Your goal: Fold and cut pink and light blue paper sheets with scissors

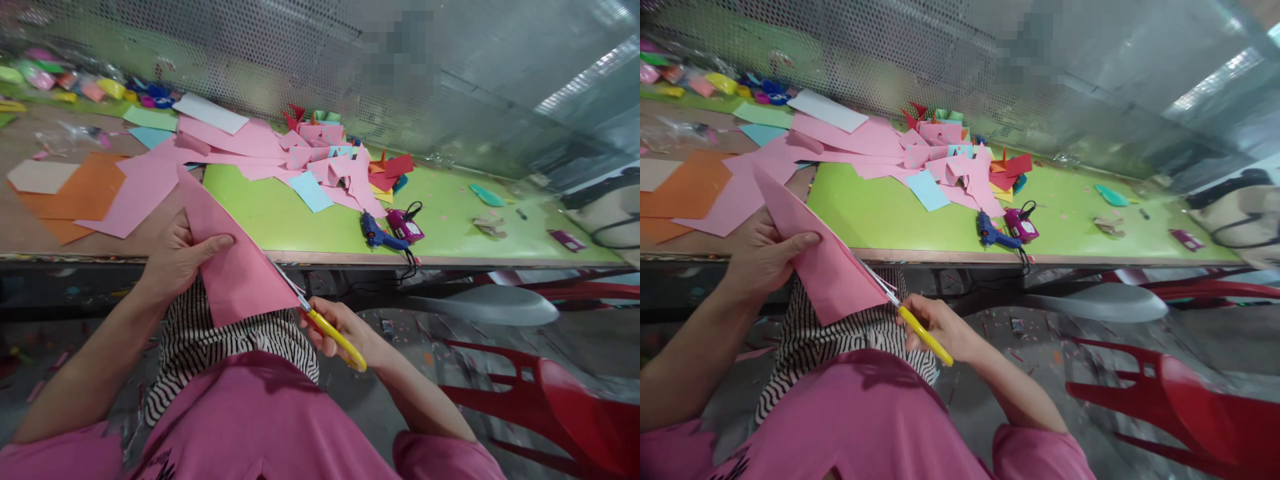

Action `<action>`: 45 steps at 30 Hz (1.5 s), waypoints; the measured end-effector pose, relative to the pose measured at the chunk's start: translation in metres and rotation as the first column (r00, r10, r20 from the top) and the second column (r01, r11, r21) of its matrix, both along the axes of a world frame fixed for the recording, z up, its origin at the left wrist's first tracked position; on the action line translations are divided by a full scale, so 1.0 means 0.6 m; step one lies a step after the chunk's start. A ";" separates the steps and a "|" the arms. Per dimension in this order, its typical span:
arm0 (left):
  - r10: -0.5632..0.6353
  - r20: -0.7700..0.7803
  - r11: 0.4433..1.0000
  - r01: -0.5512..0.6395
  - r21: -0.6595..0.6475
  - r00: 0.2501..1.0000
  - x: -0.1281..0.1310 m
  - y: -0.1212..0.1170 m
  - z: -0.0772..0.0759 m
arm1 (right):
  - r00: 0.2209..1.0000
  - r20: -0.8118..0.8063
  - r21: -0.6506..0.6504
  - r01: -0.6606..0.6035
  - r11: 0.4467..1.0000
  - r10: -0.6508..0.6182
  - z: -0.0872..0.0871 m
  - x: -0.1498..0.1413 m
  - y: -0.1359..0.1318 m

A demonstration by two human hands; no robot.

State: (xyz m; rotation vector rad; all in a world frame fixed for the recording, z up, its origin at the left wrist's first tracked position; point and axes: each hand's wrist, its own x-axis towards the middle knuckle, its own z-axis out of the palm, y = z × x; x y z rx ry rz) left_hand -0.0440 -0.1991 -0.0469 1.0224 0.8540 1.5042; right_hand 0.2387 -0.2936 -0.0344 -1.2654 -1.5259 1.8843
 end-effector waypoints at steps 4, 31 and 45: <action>0.011 -0.030 1.000 -0.011 -0.003 0.999 0.002 -0.005 -0.003 | 1.000 0.002 0.040 -0.001 0.999 0.001 0.002 -0.003 0.000; -0.079 -0.105 0.990 0.066 -0.126 0.991 0.014 -0.025 -0.008 | 0.996 0.078 0.192 -0.053 0.980 0.039 0.012 -0.019 0.002; -0.110 -0.163 0.991 0.095 -0.100 0.980 0.021 -0.038 -0.015 | 0.992 0.100 0.250 -0.100 0.963 0.077 0.021 -0.022 0.007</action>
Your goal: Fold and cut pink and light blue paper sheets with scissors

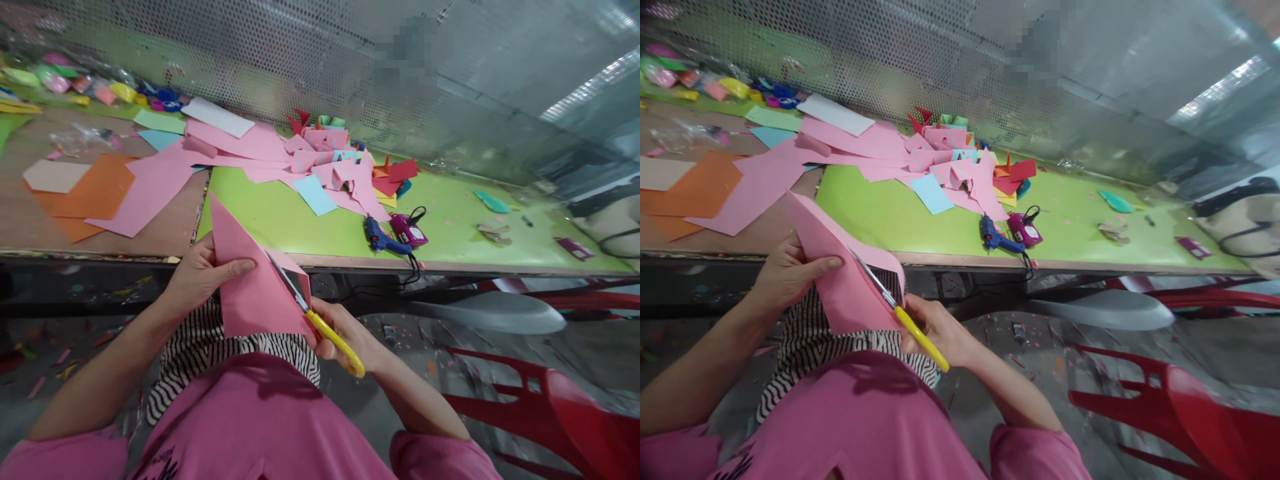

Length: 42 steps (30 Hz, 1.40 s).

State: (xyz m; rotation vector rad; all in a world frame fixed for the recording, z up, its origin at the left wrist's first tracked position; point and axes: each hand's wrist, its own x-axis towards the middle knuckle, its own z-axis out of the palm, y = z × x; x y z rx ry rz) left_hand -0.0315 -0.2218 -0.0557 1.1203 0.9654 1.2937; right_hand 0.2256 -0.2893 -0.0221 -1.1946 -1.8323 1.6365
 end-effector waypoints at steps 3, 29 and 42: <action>-0.001 0.021 1.000 0.002 -0.016 1.000 0.000 -0.001 -0.002 | 1.000 0.012 0.011 -0.001 1.000 0.000 0.001 -0.001 0.000; -0.128 -0.009 0.990 0.127 -0.053 0.992 0.012 -0.013 -0.015 | 1.000 0.007 0.007 0.028 1.000 -0.028 0.009 -0.009 0.005; -0.189 0.145 0.961 0.214 -0.177 0.971 0.027 -0.026 -0.001 | 0.999 -0.026 0.001 0.037 0.999 -0.037 0.002 -0.011 0.006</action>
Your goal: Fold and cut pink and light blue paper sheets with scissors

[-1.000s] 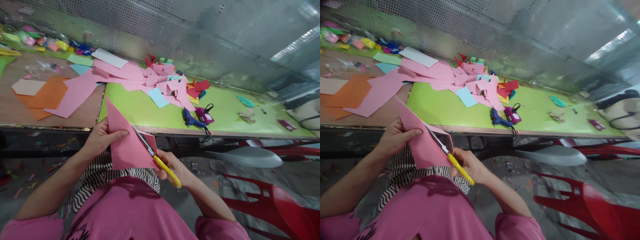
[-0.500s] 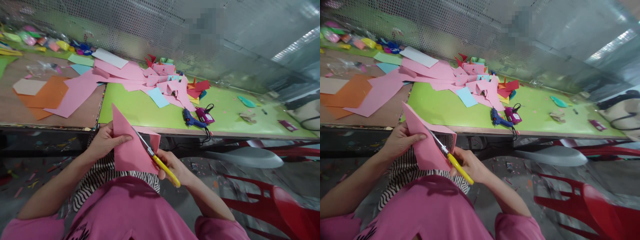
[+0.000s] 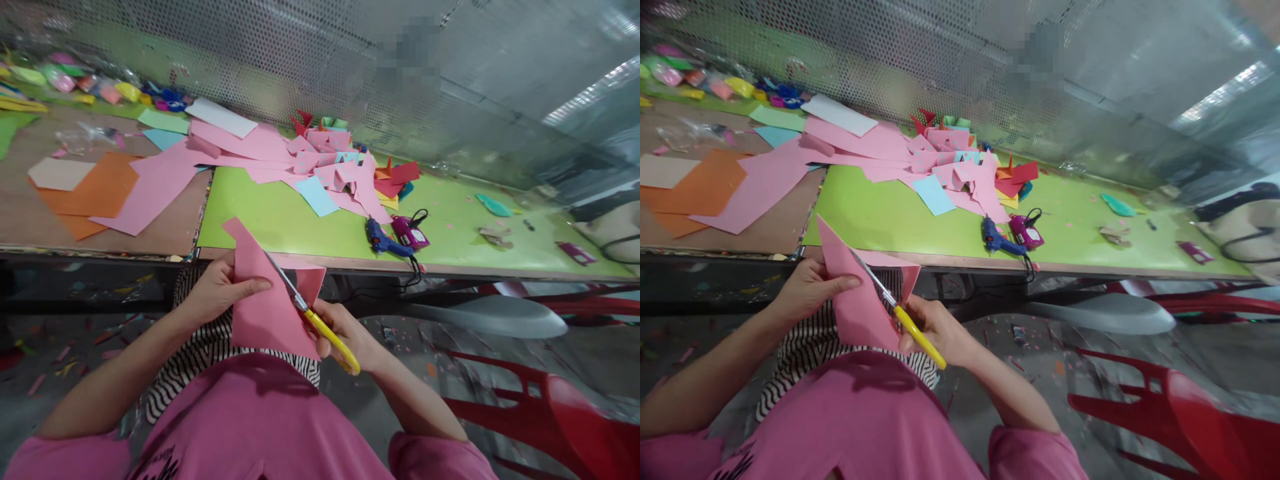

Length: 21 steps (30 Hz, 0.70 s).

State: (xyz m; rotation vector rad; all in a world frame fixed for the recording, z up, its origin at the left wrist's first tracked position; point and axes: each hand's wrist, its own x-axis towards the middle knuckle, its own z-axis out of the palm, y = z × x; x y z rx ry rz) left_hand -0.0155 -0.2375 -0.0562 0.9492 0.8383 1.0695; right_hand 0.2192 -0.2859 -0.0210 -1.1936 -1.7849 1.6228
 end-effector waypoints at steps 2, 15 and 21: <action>-0.006 -0.001 1.000 0.006 0.002 1.000 0.001 -0.002 -0.004 | 1.000 0.003 -0.007 0.000 1.000 0.000 -0.003 0.002 -0.001; -0.031 -0.011 0.995 0.032 0.097 0.999 0.011 -0.007 -0.017 | 0.999 0.037 0.053 0.010 0.999 -0.012 -0.005 0.002 0.002; 0.235 0.016 0.946 -0.232 0.228 0.972 -0.005 0.001 -0.008 | 0.999 0.051 0.005 -0.007 1.000 0.007 -0.007 0.007 0.002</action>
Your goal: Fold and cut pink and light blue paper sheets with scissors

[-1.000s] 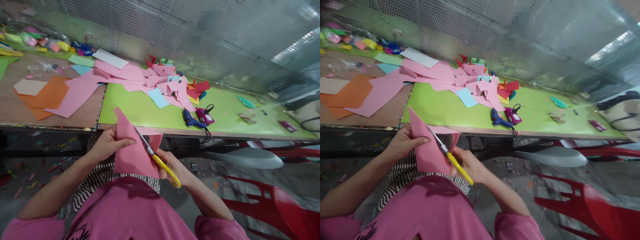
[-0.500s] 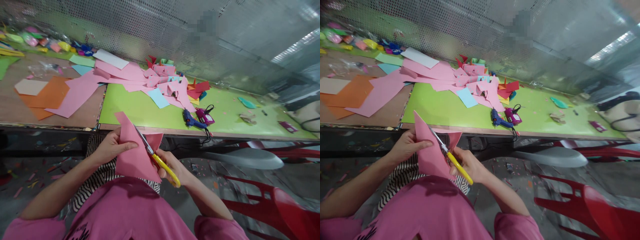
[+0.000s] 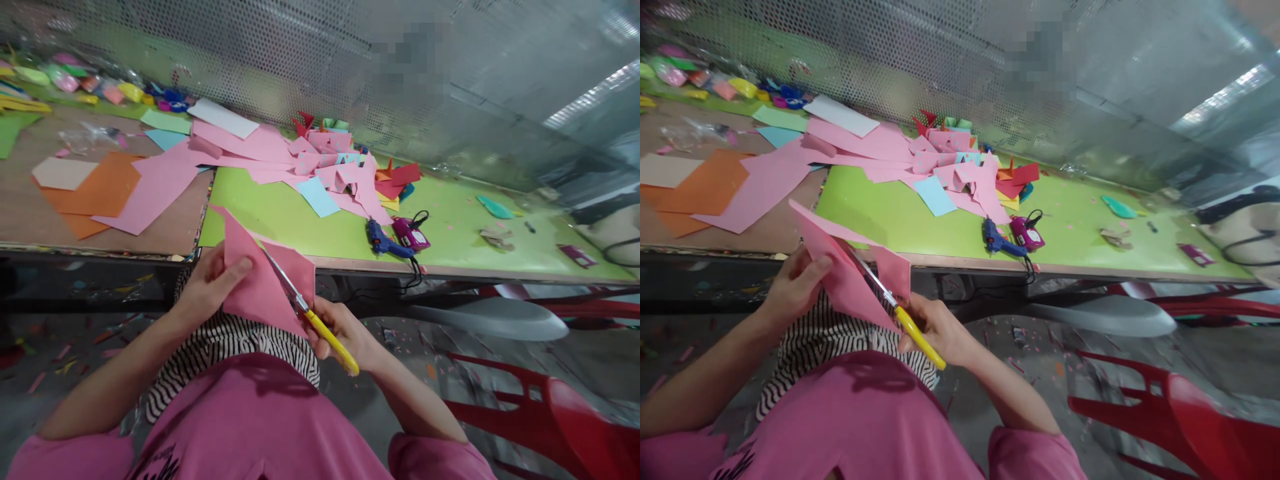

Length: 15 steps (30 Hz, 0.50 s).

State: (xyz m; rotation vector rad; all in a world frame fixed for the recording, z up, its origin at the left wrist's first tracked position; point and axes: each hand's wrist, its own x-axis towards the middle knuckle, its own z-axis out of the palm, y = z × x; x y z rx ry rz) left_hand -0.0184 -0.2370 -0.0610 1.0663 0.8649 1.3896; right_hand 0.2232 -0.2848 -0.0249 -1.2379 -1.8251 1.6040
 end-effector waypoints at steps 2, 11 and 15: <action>0.033 0.031 0.999 -0.034 0.024 0.999 -0.003 0.005 0.002 | 1.000 0.007 -0.031 0.004 1.000 -0.004 -0.002 0.001 -0.002; 0.052 -0.006 0.998 -0.052 0.041 0.999 -0.001 0.004 0.001 | 0.999 0.023 -0.015 -0.026 1.000 0.026 0.002 0.000 0.001; 0.128 -0.132 0.986 -0.112 0.121 0.983 -0.003 -0.001 0.020 | 0.997 0.032 -0.006 -0.077 0.997 0.077 -0.011 0.005 0.011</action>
